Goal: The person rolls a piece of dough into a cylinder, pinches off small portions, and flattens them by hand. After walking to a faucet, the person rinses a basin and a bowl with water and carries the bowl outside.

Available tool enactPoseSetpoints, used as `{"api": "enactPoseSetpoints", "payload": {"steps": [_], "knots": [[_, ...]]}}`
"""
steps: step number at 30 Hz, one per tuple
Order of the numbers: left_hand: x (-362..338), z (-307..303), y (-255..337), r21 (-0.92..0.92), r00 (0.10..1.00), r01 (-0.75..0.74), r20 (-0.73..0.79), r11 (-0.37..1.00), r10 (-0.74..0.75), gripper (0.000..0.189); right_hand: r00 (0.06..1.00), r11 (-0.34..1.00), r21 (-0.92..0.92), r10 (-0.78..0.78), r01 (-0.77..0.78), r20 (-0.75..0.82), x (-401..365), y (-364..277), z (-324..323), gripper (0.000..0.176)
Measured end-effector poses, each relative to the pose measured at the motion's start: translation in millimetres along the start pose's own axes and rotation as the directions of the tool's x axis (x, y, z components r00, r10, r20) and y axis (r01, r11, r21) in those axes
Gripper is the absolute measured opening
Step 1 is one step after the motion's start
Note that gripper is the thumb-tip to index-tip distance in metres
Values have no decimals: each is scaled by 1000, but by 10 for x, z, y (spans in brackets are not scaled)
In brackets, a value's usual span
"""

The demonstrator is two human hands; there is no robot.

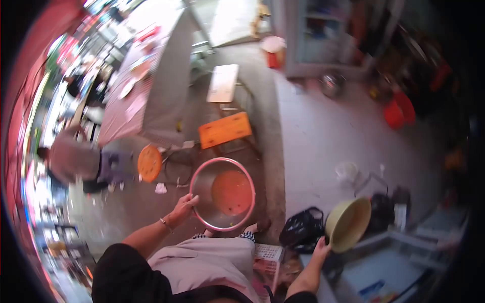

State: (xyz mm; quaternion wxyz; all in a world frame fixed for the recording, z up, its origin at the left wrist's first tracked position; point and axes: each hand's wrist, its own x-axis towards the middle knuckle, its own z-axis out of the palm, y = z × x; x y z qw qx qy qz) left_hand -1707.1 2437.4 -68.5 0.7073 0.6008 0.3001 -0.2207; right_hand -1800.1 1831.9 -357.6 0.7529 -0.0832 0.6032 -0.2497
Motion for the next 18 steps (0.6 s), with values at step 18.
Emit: {"api": "enactPoseSetpoints", "payload": {"steps": [18], "knots": [[-3112, -2982, -1873, -503, 824, -398, -564, 767, 57, 27, 888, -102, -949, 393, 300, 238, -2884, 2115, -349, 17]]}}
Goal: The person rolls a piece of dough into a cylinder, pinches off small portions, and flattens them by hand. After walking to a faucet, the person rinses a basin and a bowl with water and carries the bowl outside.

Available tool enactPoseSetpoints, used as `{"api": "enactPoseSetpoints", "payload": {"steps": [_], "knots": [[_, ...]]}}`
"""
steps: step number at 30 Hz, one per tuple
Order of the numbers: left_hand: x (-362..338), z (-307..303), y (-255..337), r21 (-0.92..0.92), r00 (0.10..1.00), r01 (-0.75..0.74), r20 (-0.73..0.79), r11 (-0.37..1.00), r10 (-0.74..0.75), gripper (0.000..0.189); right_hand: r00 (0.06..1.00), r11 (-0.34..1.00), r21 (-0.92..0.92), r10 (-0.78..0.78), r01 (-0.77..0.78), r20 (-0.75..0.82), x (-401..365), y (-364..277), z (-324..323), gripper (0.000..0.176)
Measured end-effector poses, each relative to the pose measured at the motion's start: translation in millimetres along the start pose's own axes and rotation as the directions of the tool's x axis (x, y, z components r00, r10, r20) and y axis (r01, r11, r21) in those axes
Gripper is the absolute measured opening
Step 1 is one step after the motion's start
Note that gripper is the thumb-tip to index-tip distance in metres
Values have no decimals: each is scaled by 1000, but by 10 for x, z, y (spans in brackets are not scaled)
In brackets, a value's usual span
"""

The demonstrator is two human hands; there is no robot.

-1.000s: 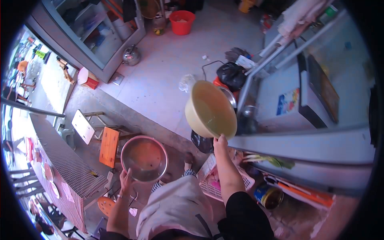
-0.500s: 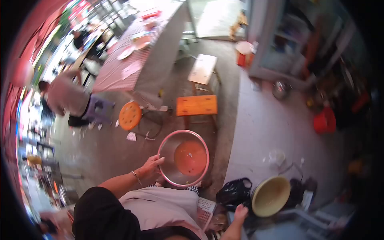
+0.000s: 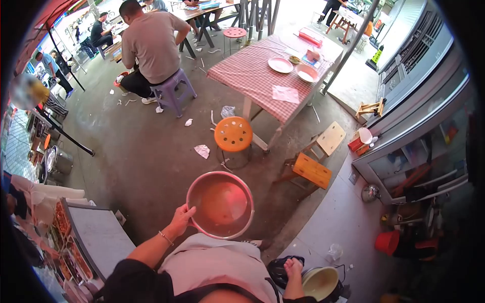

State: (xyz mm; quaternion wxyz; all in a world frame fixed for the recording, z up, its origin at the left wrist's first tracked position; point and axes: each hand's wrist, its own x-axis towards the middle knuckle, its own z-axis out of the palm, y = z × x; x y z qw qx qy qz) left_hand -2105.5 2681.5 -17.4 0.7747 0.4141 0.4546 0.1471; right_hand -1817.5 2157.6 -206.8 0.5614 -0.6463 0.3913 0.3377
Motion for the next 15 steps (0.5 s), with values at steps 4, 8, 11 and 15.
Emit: {"api": "enactPoseSetpoints", "payload": {"steps": [4, 8, 11, 15], "knots": [[-123, -1222, 267, -42, 975, -134, -184, 990, 124, 26, 991, 976, -211, -28, 56, 132, -496, -143, 1234, 30], [-254, -2165, 501, -135, 877, -278, -441, 951, 193, 25, 971, 921, -376, -15, 106, 238, -971, -187, 2471, 39], [-249, -2880, 538, -187, 776, -348, -608, 919, 170, 26, 958, 846, -518, 29, 128, 284, -1069, -240, 3334, 42], [11, -3528, 958, -324, 678, -411, -733, 852, 48, 26, 935, 595, -746, -27, 299, 354, -1241, -512, 4655, 42]]}}
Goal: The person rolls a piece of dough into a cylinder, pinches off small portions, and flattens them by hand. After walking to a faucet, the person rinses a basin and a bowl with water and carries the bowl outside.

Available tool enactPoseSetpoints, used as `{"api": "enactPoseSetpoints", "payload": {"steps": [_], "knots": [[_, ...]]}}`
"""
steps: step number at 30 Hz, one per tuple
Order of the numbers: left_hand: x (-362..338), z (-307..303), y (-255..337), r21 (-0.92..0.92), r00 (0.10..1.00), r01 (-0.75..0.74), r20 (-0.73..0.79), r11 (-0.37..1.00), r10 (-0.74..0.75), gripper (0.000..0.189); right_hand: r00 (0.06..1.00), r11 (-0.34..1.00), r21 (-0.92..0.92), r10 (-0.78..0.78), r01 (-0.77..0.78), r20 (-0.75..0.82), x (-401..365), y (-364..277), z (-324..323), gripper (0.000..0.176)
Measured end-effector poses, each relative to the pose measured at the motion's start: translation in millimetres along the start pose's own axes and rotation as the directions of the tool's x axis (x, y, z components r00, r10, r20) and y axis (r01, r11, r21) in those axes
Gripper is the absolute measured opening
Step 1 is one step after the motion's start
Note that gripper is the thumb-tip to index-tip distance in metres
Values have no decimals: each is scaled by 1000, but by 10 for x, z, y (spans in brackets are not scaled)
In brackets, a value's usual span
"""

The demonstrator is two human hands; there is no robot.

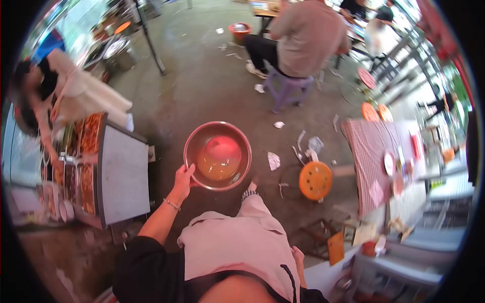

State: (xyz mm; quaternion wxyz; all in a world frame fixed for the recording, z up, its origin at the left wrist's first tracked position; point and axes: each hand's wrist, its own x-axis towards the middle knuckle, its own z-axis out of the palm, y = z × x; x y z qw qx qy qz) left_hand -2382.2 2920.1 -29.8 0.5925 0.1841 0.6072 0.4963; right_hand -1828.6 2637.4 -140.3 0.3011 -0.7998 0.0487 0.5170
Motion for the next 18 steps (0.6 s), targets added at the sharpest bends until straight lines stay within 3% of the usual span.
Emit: {"api": "enactPoseSetpoints", "payload": {"steps": [2, 5, 7, 10, 12, 16, 18], "knots": [[503, -97, -46, -50, 999, 7, -53, 999, -10, 26, 982, 980, -150, -104, 128, 158, 504, -532, 160, 41], [1005, 80, 181, -192, 988, 38, -138, 981, -65, 29, 895, 835, -382, -259, 396, 363, 1264, -1515, 621, 33], [1309, 131, 290, -255, 972, 31, -218, 967, -89, 29, 881, 864, -326, -237, 384, 409, 1442, -2394, 1180, 25], [1685, 186, 611, -348, 924, -16, -362, 937, -119, 28, 860, 911, -235, -199, 339, 470, 1595, -3653, 2351, 16], [1978, 172, 946, -371, 888, -67, -446, 926, -115, 28, 886, 896, -328, -133, 299, 445, 1735, -4540, 3318, 16], [3029, -32, 1626, -321, 821, -168, -568, 932, -47, 28, 761, 735, -400, -238, 547, 604, 1732, -5907, 5473, 26], [3685, -139, 2072, -267, 826, -225, -562, 937, 39, 30, 694, 674, -380, -279, 634, 664, 1331, -6359, 6575, 27]]}}
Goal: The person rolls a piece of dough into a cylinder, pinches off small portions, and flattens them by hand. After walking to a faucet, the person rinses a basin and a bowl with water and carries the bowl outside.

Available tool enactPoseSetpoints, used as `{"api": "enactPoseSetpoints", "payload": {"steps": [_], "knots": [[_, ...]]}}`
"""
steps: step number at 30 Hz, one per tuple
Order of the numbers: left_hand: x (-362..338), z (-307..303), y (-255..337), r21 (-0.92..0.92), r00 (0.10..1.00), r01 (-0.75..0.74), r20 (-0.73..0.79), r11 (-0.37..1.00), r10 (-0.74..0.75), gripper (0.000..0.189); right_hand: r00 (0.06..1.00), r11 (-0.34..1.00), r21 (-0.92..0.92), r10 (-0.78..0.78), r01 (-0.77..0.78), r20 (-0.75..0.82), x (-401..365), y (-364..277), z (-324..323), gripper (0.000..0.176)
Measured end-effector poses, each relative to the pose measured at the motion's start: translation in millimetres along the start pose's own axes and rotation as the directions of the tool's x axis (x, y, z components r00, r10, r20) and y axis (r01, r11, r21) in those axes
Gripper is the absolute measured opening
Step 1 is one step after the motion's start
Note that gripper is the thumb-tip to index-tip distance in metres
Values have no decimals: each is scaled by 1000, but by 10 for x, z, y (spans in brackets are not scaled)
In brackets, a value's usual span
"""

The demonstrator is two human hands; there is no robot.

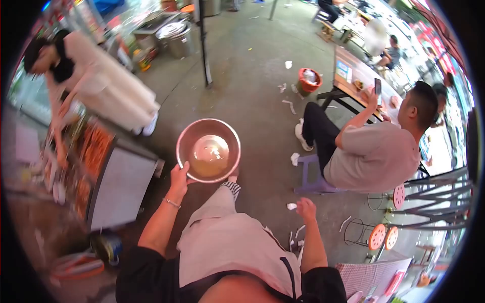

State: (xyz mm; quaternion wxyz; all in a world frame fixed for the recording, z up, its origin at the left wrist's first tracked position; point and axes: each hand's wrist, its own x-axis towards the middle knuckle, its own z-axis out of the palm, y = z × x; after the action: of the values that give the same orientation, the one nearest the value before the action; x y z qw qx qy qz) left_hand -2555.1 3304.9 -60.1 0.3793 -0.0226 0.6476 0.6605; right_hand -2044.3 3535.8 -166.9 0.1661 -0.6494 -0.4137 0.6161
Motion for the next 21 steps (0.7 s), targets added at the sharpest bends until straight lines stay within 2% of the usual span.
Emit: {"api": "enactPoseSetpoints", "payload": {"steps": [1, 2, 3, 4, 6, 9, 11, 13, 16, 19, 21], "knots": [[365, 125, 61, 52, 999, -31, 30, 998, 29, 31, 997, 999, 6, -42, 42, 62, 243, -246, 167, 28], [506, 368, 211, -9, 990, -110, 85, 994, 111, 32, 987, 993, 41, -113, 109, 114, 559, -475, 401, 29], [890, 511, 292, 27, 990, -97, 107, 995, 94, 32, 986, 993, 24, -116, 114, 120, 780, -680, 642, 29], [1128, 554, 300, 64, 993, -59, 104, 996, 52, 32, 987, 995, -16, -91, 94, 133, 863, -794, 776, 30], [1450, 863, 507, 50, 990, -75, 123, 996, 69, 31, 970, 999, 7, 46, -49, 237, 1028, -863, 936, 31], [1867, 1315, 840, -10, 972, -93, 216, 996, 93, 29, 954, 978, -77, 208, -196, 218, 987, -1058, 878, 31], [2015, 1780, 1194, 23, 961, -120, 252, 993, 110, 28, 973, 982, -37, 191, -187, 129, 1062, -944, 731, 31], [2047, 1960, 1195, 92, 963, -113, 255, 989, 86, 27, 985, 986, -48, 162, -159, 64, 1147, -757, 463, 31], [2294, 2229, 1248, 216, 946, -163, 310, 963, 91, 28, 964, 971, 21, 239, -238, -115, 1278, -557, 197, 31], [2223, 2528, 1282, 317, 919, -145, 394, 937, 9, 27, 925, 950, 266, 243, -165, -293, 1090, -245, 104, 29], [2130, 2711, 1262, 414, 886, -135, 457, 900, -77, 27, 918, 906, 420, 207, -48, -340, 589, -307, 221, 28]]}}
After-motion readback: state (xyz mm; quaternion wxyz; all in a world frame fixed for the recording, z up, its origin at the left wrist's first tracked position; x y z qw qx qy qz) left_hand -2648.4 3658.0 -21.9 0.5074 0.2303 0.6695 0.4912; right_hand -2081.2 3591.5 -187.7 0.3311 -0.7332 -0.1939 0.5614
